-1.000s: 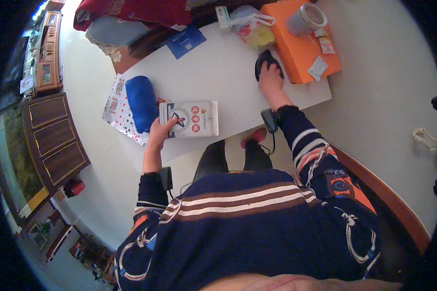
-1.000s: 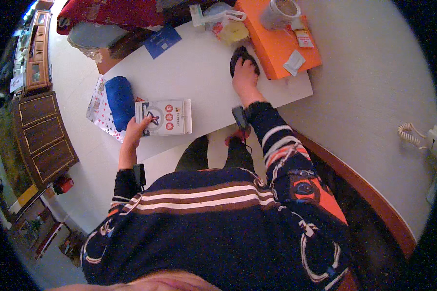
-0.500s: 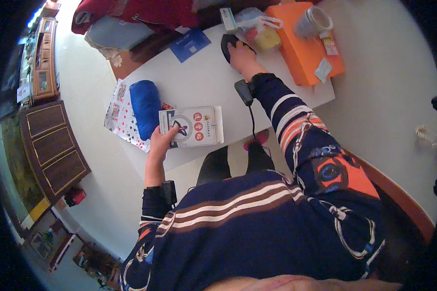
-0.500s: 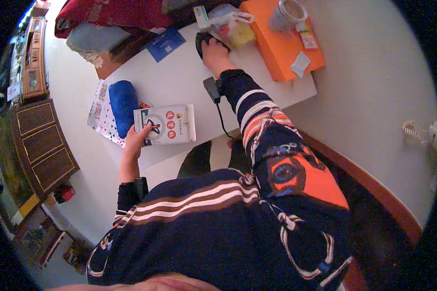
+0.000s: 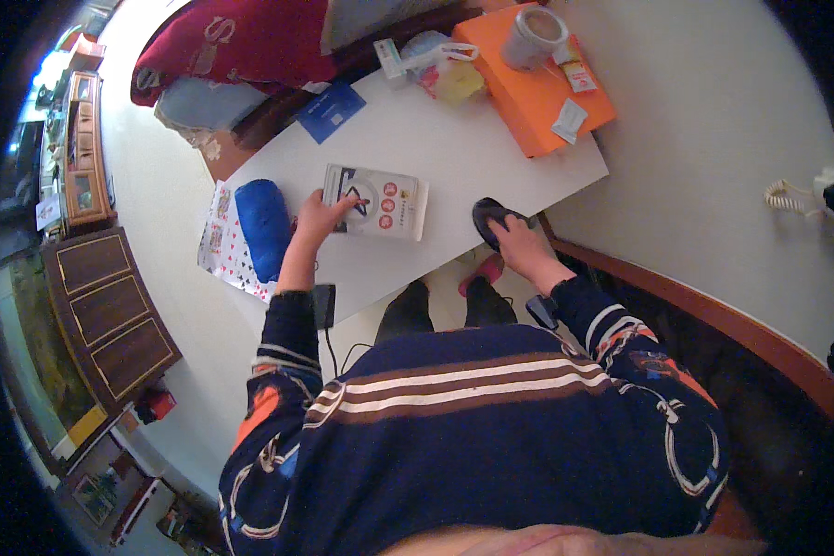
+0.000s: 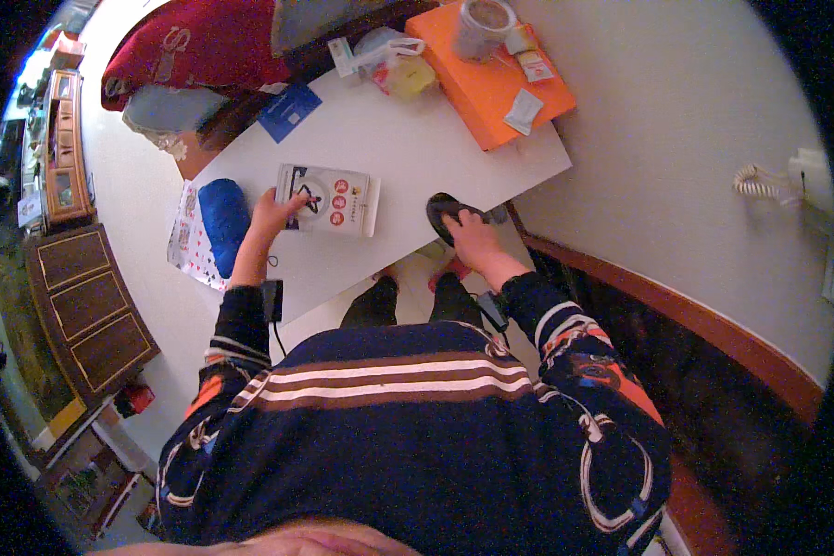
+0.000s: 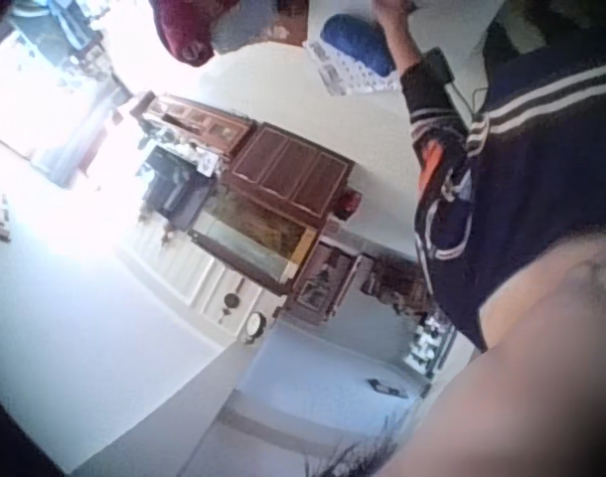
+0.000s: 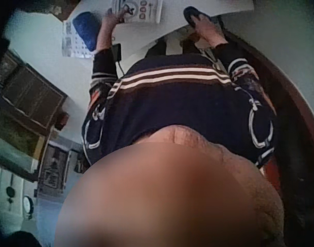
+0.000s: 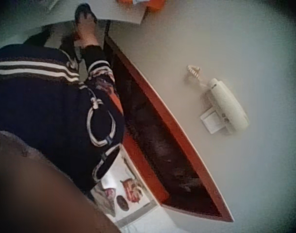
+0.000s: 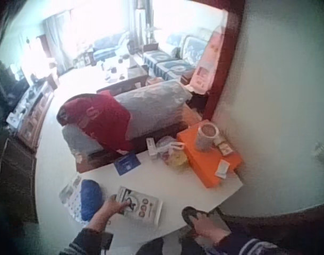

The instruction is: The person assembles a baby walker by attaching the seat cushion to the frame and then moves the walker to a balcony area. They then wipe surfaces in the living room with a cloth.

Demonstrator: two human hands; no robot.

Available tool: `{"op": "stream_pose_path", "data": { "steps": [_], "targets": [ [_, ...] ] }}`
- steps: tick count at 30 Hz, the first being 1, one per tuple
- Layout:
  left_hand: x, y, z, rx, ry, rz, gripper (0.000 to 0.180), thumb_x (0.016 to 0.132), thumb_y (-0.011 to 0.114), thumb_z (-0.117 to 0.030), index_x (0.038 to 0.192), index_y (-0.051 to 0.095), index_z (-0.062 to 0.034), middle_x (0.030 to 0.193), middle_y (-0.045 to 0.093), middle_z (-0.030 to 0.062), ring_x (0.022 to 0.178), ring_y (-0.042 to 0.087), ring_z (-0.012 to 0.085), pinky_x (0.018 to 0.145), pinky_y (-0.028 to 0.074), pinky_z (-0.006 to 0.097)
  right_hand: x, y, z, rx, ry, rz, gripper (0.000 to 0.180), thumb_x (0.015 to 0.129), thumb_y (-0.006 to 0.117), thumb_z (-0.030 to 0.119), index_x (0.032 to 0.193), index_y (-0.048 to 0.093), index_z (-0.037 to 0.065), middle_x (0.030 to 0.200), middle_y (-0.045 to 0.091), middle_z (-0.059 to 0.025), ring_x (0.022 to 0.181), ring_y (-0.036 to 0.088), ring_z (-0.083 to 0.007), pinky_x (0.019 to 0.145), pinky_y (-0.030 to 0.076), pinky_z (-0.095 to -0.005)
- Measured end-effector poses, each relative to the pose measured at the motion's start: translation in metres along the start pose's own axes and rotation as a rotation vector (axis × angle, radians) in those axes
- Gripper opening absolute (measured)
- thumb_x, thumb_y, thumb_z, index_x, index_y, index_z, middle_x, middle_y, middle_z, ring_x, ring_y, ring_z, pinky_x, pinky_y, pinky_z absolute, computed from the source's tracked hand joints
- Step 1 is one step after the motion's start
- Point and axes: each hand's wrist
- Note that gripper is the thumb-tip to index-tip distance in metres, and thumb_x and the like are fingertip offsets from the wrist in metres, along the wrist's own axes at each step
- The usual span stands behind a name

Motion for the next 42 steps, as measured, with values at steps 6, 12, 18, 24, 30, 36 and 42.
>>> {"op": "stream_pose_path", "data": {
  "steps": [6, 12, 18, 24, 30, 36, 42],
  "targets": [
    [0.054, 0.033, -0.050, 0.594, 0.385, -0.677, 0.066, 0.074, 0.081, -0.055, 0.119, 0.069, -0.0082, 0.106, 0.072, 0.0150, 0.104, 0.068, 0.0299, 0.095, 0.050, 0.050, -0.059, 0.018, -0.083, 0.138, 0.413, -0.148, 0.050, 0.091, 0.062, 0.019, 0.140, 0.054, 0.015, 0.124, 0.054, -0.0192, 0.112, 0.058, -0.0419, 0.090, 0.052, -0.0524],
    [0.055, 0.148, -0.150, 0.309, 0.797, -0.202, 0.046, 0.083, 0.077, -0.043, 0.114, 0.071, -0.0107, 0.110, 0.072, 0.0110, 0.104, 0.067, 0.0318, 0.090, 0.051, 0.047, -0.112, 0.039, -0.142, 0.264, 0.596, -0.432, 0.046, 0.091, 0.065, 0.021, 0.135, 0.059, 0.009, 0.119, 0.059, -0.0242, 0.111, 0.058, -0.0438, 0.092, 0.051, -0.0512],
    [-0.002, 0.324, -0.215, 0.453, 1.273, 0.039, 0.042, 0.085, 0.072, -0.026, 0.123, 0.064, -0.0110, 0.130, 0.059, 0.0124, 0.112, 0.062, 0.0355, 0.086, 0.054, 0.047, -0.115, 0.053, -0.145, 0.424, 0.608, -0.498, 0.046, 0.091, 0.065, 0.021, 0.135, 0.059, 0.009, 0.117, 0.058, -0.0237, 0.106, 0.060, -0.0454, 0.090, 0.052, -0.0495],
    [0.023, 0.387, -0.261, 0.787, 1.157, -0.080, 0.028, 0.088, 0.061, -0.014, 0.114, 0.066, -0.0053, 0.121, 0.062, 0.0147, 0.115, 0.058, 0.0399, 0.090, 0.055, 0.050, -0.134, 0.062, -0.151, 0.480, 0.541, -0.539, 0.046, 0.091, 0.066, 0.021, 0.134, 0.059, 0.009, 0.117, 0.058, -0.0234, 0.107, 0.060, -0.0434, 0.090, 0.052, -0.0481],
    [0.045, 0.385, -0.252, 0.832, 1.130, 0.040, 0.020, 0.087, 0.056, -0.007, 0.103, 0.066, -0.0019, 0.111, 0.063, 0.0192, 0.104, 0.064, 0.0387, 0.088, 0.056, 0.047, -0.155, 0.076, -0.176, 0.538, 0.612, -0.505, 0.046, 0.089, 0.067, 0.021, 0.133, 0.060, 0.007, 0.122, 0.057, -0.0236, 0.110, 0.059, -0.0442, 0.092, 0.052, -0.0481],
    [0.056, 0.403, -0.249, 0.801, 1.011, -0.290, 0.020, 0.089, 0.056, -0.011, 0.102, 0.064, 0.0003, 0.105, 0.063, 0.0174, 0.097, 0.066, 0.0332, 0.078, 0.057, 0.044, -0.137, 0.070, -0.188, 0.506, 0.521, -0.599, 0.046, 0.089, 0.067, 0.021, 0.132, 0.060, 0.008, 0.120, 0.058, -0.0236, 0.108, 0.059, -0.0450, 0.089, 0.052, -0.0501],
    [0.033, 0.375, -0.225, 0.861, 0.984, -0.129, 0.029, 0.089, 0.055, -0.009, 0.116, 0.061, -0.0005, 0.113, 0.062, 0.0183, 0.100, 0.065, 0.0357, 0.082, 0.057, 0.045, -0.054, 0.028, -0.202, 0.463, 0.428, -0.573, 0.046, 0.091, 0.066, 0.025, 0.135, 0.059, 0.011, 0.118, 0.058, -0.0234, 0.106, 0.060, -0.0450, 0.086, 0.053, -0.0515]
  ]
}}
Point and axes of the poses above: each hand's wrist, its own x-axis towards the middle knuckle, its own y-axis out of the palm, z = x × y
